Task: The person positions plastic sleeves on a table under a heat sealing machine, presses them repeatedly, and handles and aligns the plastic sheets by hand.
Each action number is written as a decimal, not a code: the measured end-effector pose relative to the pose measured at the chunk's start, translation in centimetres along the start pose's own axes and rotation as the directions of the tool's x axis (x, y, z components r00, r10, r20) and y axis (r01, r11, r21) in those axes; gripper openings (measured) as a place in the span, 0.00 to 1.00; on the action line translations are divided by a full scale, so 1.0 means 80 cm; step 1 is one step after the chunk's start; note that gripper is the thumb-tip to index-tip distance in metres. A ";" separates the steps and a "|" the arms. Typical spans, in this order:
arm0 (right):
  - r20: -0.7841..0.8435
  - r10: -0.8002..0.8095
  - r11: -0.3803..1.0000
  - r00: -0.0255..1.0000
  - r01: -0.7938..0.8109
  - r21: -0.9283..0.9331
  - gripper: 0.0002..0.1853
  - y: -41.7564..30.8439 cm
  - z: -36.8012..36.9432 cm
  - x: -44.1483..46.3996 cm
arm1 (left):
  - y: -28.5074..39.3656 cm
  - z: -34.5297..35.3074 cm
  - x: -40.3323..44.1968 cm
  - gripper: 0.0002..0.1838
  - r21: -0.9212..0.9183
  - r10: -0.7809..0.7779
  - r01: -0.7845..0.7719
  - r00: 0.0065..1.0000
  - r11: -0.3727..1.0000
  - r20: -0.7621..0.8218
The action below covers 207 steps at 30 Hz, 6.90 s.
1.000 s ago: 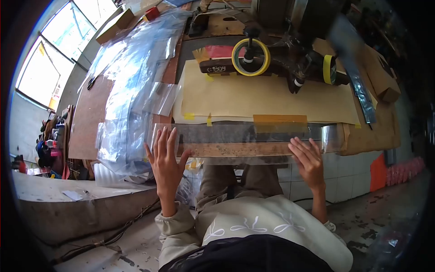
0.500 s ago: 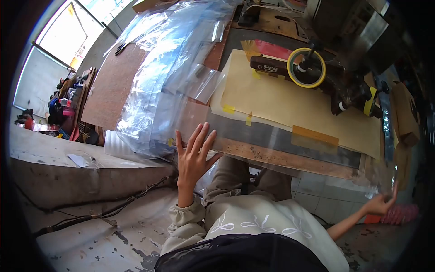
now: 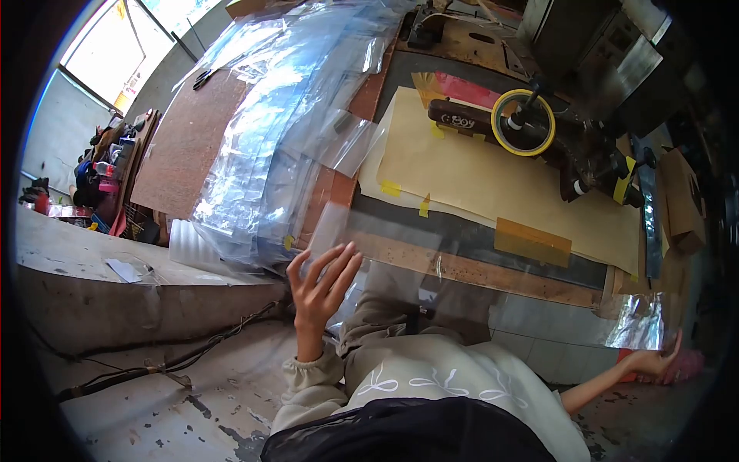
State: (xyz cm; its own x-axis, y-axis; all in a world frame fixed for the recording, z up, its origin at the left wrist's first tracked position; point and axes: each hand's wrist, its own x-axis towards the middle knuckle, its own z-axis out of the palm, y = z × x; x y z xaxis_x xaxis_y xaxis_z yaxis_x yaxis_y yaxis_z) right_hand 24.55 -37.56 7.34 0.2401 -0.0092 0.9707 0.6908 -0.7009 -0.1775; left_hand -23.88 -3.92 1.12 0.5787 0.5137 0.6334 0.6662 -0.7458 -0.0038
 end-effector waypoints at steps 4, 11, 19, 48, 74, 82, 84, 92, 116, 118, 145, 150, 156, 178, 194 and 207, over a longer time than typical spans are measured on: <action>0.152 -0.072 0.970 0.986 0.034 0.240 0.10 -0.145 0.018 0.035 | -0.019 -0.059 -0.022 0.05 0.083 -0.062 0.103 0.918 0.991 -0.391; 0.273 -0.725 0.117 0.633 -0.278 0.954 0.07 -0.392 0.071 0.070 | -0.124 -0.231 -0.075 0.16 0.658 0.011 0.702 0.681 0.271 -0.732; -0.086 -0.769 0.162 0.634 0.322 0.933 0.15 -0.673 0.289 0.079 | -0.232 -0.328 -0.089 0.12 0.476 -0.068 0.856 0.472 -0.201 -0.879; 0.160 -0.931 0.160 -0.327 0.026 0.987 0.23 -0.550 0.155 0.057 | -0.106 -0.041 0.005 0.13 0.304 -0.584 0.632 0.775 0.713 -0.240; 0.786 0.186 0.982 0.589 -0.082 -0.171 0.42 0.135 0.239 -0.030 | 0.088 0.095 0.110 0.09 -0.218 -0.458 0.454 0.888 0.864 0.037; 0.784 0.261 0.951 0.563 -0.289 -0.110 0.36 0.116 0.216 -0.002 | 0.085 0.090 0.112 0.08 -0.258 -0.434 0.433 0.899 0.864 0.058; 0.793 0.291 0.941 0.536 -0.307 -0.138 0.35 0.120 0.213 0.006 | 0.083 0.090 0.112 0.08 -0.284 -0.436 0.432 0.898 0.856 0.052; 0.825 0.263 0.962 0.501 -0.203 -0.184 0.37 0.164 0.247 0.022 | 0.081 0.091 0.109 0.07 -0.303 -0.421 0.416 0.905 0.857 0.050; 0.857 -0.257 0.956 0.447 0.250 0.155 0.23 0.063 0.374 0.357 | 0.084 0.090 0.108 0.07 -0.326 -0.427 0.404 0.904 0.855 0.003; 0.734 -0.297 0.884 0.610 0.466 -0.030 0.25 0.038 0.367 0.389 | 0.084 0.088 0.107 0.07 -0.333 -0.416 0.391 0.909 0.858 -0.002; -0.081 0.390 0.909 0.917 -0.369 0.192 0.34 -0.082 0.118 0.117 | 0.114 0.060 0.126 0.06 -0.597 -0.251 0.190 0.968 0.779 -0.020; 0.183 0.561 0.693 0.807 -0.579 0.430 0.35 -0.137 0.007 -0.077 | 0.257 0.069 0.181 0.23 -0.897 0.415 0.440 0.822 -0.028 0.390; 0.502 0.369 0.748 0.782 -0.571 0.339 0.38 -0.178 -0.045 -0.114 | 0.454 0.131 0.294 0.37 -0.134 0.708 0.843 0.514 -0.521 0.485; 0.906 0.126 -0.452 0.403 -0.790 0.415 0.24 0.040 0.294 0.080 | 0.340 0.064 0.290 0.34 -0.564 0.810 0.790 0.484 -0.241 0.331; 0.548 0.228 0.819 0.805 -0.462 0.340 0.23 0.060 0.124 -0.005 | 0.382 0.076 0.276 0.22 -0.618 0.848 0.774 0.415 -0.140 0.328; 0.914 0.000 0.696 0.405 -0.657 0.290 0.14 0.039 0.214 0.022 | 0.287 0.063 0.246 0.18 -0.794 0.786 0.601 0.535 -0.097 0.309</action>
State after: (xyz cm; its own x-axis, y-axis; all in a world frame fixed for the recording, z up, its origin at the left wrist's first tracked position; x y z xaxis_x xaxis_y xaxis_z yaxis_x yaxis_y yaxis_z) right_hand 38.84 -27.53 5.70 0.7211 0.6481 0.2449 0.5212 -0.2746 -0.8081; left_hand 5.16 -8.83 9.59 0.9788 -0.1803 0.0969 -0.0904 0.0442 0.9949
